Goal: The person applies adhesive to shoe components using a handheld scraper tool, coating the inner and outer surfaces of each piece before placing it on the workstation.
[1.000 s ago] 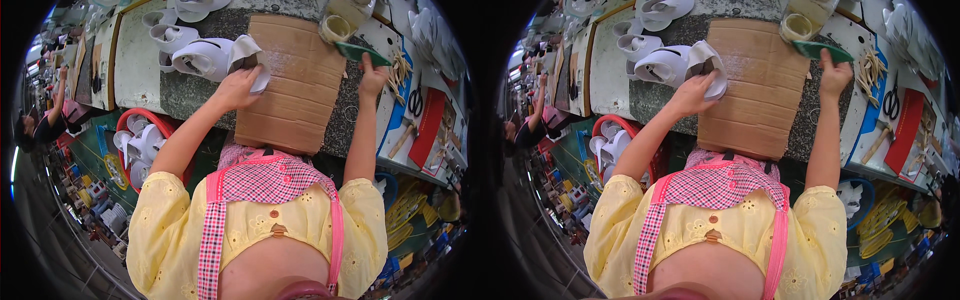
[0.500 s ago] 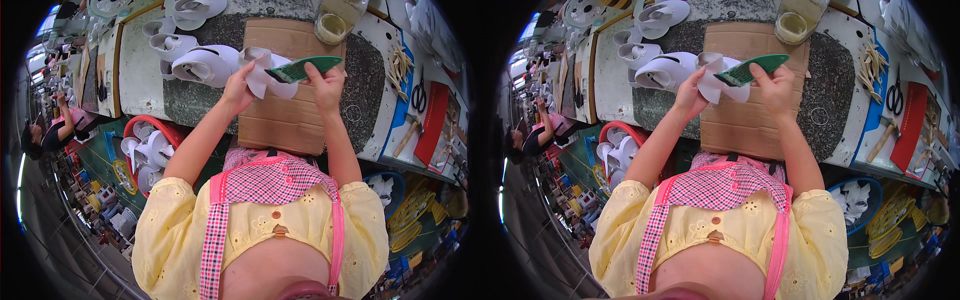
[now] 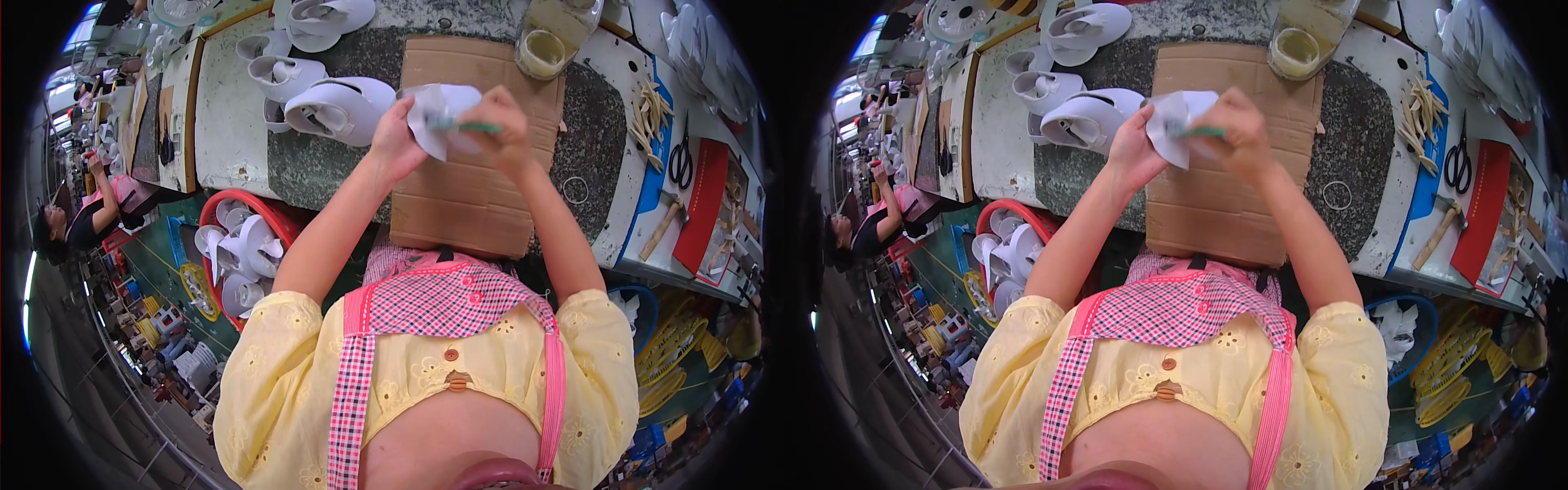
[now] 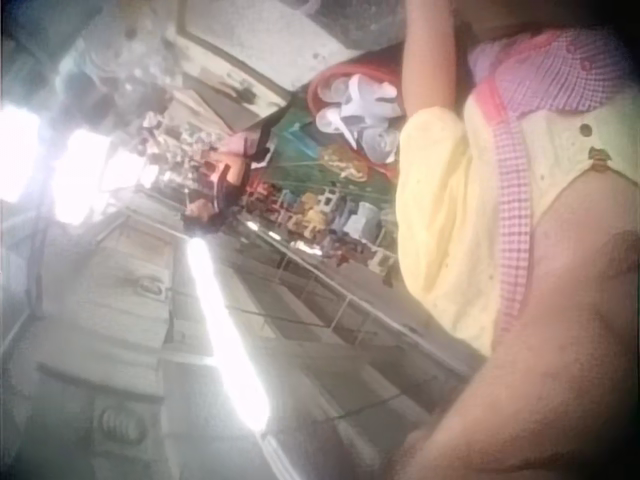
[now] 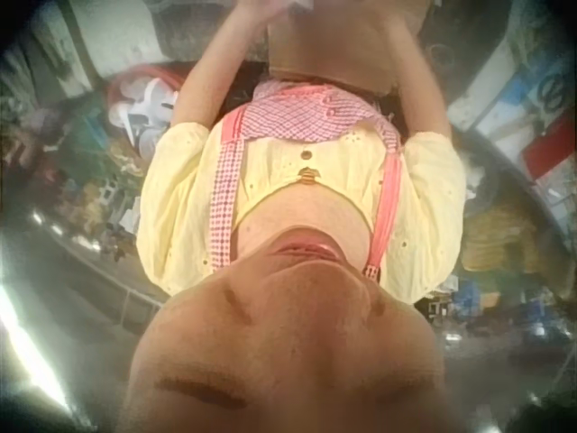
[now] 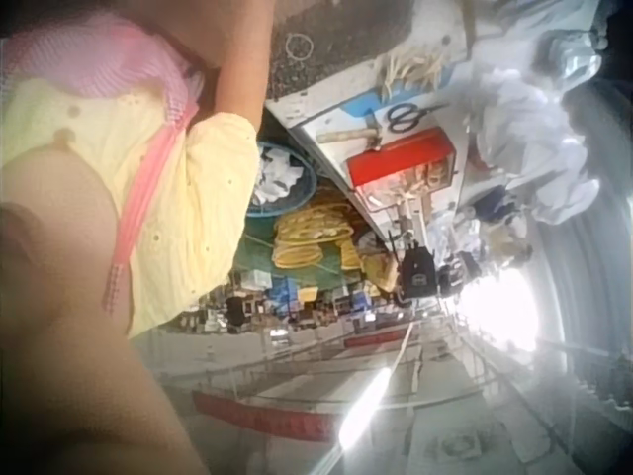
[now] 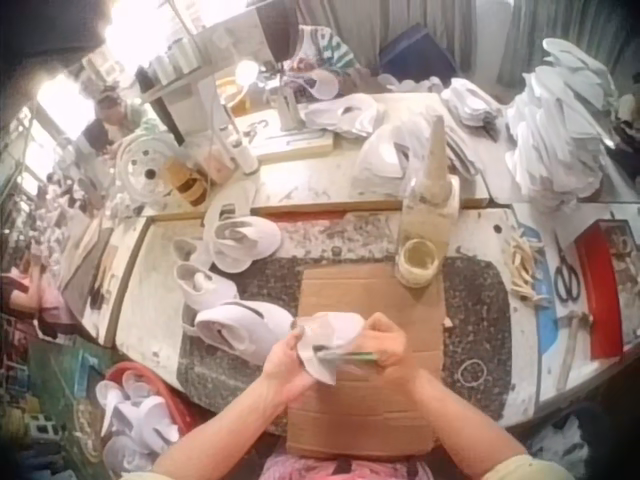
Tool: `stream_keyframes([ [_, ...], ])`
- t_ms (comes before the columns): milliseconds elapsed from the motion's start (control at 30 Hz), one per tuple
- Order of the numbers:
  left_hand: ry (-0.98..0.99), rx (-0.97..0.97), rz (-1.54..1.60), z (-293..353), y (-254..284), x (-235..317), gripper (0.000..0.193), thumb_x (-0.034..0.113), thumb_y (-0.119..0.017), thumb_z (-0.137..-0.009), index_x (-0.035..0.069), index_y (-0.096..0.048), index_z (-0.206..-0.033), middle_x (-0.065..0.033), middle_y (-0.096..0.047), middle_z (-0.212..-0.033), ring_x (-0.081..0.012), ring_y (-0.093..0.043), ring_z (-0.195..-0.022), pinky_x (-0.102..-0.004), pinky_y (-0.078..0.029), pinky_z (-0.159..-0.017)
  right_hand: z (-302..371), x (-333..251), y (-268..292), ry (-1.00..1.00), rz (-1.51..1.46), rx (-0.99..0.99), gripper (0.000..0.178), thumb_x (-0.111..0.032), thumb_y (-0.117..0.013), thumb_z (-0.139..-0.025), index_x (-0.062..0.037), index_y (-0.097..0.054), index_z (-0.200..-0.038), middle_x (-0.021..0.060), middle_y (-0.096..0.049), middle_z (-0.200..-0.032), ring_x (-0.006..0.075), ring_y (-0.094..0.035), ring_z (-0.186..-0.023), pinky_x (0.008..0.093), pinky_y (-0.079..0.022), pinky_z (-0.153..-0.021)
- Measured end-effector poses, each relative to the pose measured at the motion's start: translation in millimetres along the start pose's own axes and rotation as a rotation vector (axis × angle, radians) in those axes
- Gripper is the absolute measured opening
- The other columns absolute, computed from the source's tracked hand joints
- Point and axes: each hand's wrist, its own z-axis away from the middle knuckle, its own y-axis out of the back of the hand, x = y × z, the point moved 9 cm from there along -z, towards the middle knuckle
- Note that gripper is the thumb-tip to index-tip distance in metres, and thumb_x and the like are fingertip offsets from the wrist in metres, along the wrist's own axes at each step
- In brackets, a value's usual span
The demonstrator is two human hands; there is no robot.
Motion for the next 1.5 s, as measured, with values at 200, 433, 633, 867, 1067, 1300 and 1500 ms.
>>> stream_keyframes([
  [200,0.002,0.028,-0.059,-1,5,-7,0.043,0.026,-0.017,-0.09,0.003,-0.03,-0.123,-0.0136,-0.04,-0.122,-0.0285,-0.037,-0.115,-0.0428,-0.025,-0.099,1,11,24,-0.096,0.046,0.078,0.017,-0.003,-0.066,-0.059,-0.0114,-0.064,-0.075,0.0015,-0.055,-0.065,0.0191,-0.046,-0.065,0.0288,-0.038,-0.058],
  [433,-0.014,0.281,-0.294,-30,37,-9,0.035,0.03,-0.028,-0.089,0.013,-0.035,-0.119,-0.008,-0.044,-0.116,-0.0267,-0.044,-0.104,-0.0436,-0.036,-0.084,49,31,15,-0.14,0.202,0.031,0.015,-0.001,-0.065,-0.062,-0.0075,-0.063,-0.075,0.0036,-0.058,-0.068,0.019,-0.047,-0.064,0.0284,-0.039,-0.058],
  [633,-0.005,0.094,-0.274,-34,12,-15,0.036,0.031,-0.04,-0.084,0.009,-0.039,-0.113,-0.0088,-0.047,-0.108,-0.0247,-0.048,-0.096,-0.04,-0.036,-0.084,27,64,27,-0.219,0.205,0.273,0.008,-0.005,-0.065,-0.065,-0.0069,-0.063,-0.072,0.0051,-0.059,-0.068,0.0219,-0.048,-0.064,0.0313,-0.039,-0.058],
  [867,-0.154,0.289,-0.949,-27,28,3,0.042,0.033,-0.051,-0.078,0.004,-0.039,-0.107,-0.0162,-0.053,-0.101,-0.0279,-0.051,-0.095,-0.0361,-0.041,-0.075,87,33,17,-0.335,0.089,0.032,0.01,-0.002,-0.064,-0.066,-0.0046,-0.059,-0.074,0.0067,-0.056,-0.067,0.0201,-0.049,-0.06,0.0292,-0.039,-0.056],
  [1067,-0.391,-0.01,-2.213,29,-31,25,0.059,0.039,-0.061,-0.069,0.001,-0.039,-0.109,-0.018,-0.058,-0.084,-0.0353,-0.055,-0.082,-0.0388,-0.042,-0.075,-6,37,139,-0.183,0.413,0.49,0.015,-0.013,-0.067,-0.069,-0.0033,-0.06,-0.077,0.0092,-0.054,-0.066,0.0229,-0.051,-0.056,0.0282,-0.041,-0.056],
  [1300,-0.709,-0.306,-2.308,27,-45,12,0.076,0.02,-0.072,-0.056,0.001,-0.035,-0.119,-0.0148,-0.049,-0.103,-0.0286,-0.047,-0.095,-0.0362,-0.039,-0.081,-47,93,129,-0.252,0.483,0.252,0.016,-0.022,-0.069,-0.065,-0.0095,-0.062,-0.072,0.0067,-0.052,-0.065,0.022,-0.049,-0.063,0.0318,-0.041,-0.055],
  [1500,-0.817,-0.117,-2.223,22,-18,35,0.061,0.007,-0.067,-0.06,-0.002,-0.037,-0.112,-0.0165,-0.05,-0.101,-0.0327,-0.047,-0.092,-0.0383,-0.039,-0.08,-32,95,123,-0.09,0.508,0.292,0.013,-0.016,-0.066,-0.068,-0.0106,-0.064,-0.079,0.006,-0.054,-0.066,0.0188,-0.051,-0.065,0.03,-0.042,-0.058],
])
